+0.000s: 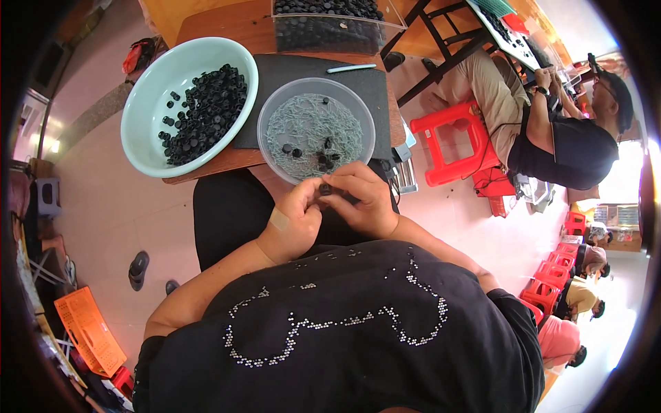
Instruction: The person inserts metal pins into plastic caps by hand, dumps plastic caps from a basin into a round container, and attaches more pins to plastic caps.
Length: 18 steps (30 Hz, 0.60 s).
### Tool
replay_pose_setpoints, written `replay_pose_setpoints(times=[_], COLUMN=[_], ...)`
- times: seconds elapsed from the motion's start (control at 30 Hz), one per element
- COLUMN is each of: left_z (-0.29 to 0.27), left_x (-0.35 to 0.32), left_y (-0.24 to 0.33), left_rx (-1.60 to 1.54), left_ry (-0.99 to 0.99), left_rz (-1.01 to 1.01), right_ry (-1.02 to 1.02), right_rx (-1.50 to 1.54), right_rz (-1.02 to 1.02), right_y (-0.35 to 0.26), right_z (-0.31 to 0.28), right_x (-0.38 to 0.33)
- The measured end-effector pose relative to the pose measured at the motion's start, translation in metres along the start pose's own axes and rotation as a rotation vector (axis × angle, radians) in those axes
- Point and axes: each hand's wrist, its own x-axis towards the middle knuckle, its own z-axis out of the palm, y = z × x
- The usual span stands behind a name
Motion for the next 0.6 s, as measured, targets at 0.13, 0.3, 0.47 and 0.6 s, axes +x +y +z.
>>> replay_pose_setpoints(times=[0.13,0.3,0.47,0.6], left_z=[-0.015,-0.029,-0.041,-0.044], left_x=[-0.001,-0.006,-0.009,-0.006], left_y=[-0.001,-0.002,-0.01,-0.015], left_rx=[-0.215,-0.258,-0.243,-0.214], left_ry=[0.011,0.063,0.171,0.203], left_rz=[-0.048,-0.051,-0.039,-0.059], right_ry=[0.031,0.03,0.04,0.069], right_rx=[-0.05,-0.073,-0.105,-0.061], right_rz=[-0.108,-0.122,-0.107,-0.096], right_y=[-0.005,-0.014,-0.021,-0.014], right_z=[0.0,0.002,0.009,0.012], right_x=[0.007,0.018,0.025,0.035])
